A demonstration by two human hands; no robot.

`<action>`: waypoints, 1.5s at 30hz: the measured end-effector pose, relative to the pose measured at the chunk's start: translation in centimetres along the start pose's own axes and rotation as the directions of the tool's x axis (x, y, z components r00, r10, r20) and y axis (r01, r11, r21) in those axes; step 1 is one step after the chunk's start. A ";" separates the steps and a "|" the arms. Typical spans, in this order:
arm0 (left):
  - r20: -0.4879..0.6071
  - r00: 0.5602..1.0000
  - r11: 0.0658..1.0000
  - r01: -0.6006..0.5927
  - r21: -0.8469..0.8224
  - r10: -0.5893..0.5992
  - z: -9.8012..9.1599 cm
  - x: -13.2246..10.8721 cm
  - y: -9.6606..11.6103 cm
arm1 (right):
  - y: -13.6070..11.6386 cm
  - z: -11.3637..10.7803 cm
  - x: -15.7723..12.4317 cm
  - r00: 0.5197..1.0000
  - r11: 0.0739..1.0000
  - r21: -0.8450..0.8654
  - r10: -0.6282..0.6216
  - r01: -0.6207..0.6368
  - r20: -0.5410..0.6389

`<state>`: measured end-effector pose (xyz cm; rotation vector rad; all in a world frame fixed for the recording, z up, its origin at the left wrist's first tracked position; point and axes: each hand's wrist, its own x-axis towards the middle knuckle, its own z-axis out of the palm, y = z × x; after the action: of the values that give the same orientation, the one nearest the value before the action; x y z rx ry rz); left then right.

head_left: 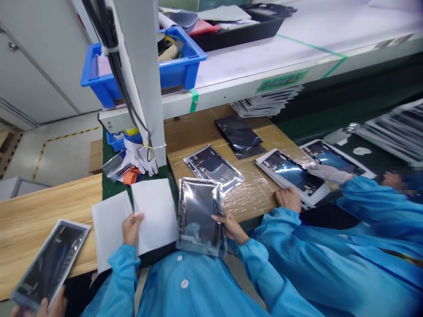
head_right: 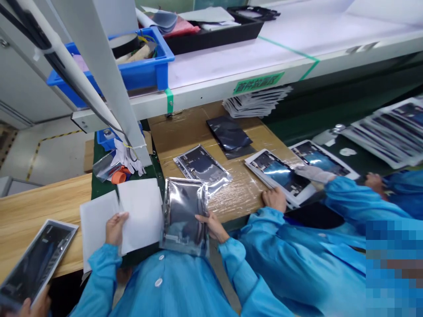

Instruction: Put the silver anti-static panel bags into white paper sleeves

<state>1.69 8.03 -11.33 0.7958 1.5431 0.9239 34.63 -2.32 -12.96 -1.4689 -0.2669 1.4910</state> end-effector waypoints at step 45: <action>0.203 0.902 0.268 -0.318 0.910 0.382 0.6 1.8 -3.9 | 2.7 8.0 2.1 0.999 0.985 -0.171 0.034 -0.034 -0.007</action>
<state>2.01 7.86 -15.67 2.0523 1.9626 0.2140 27.00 1.64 -14.30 -1.6196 -0.3770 1.5226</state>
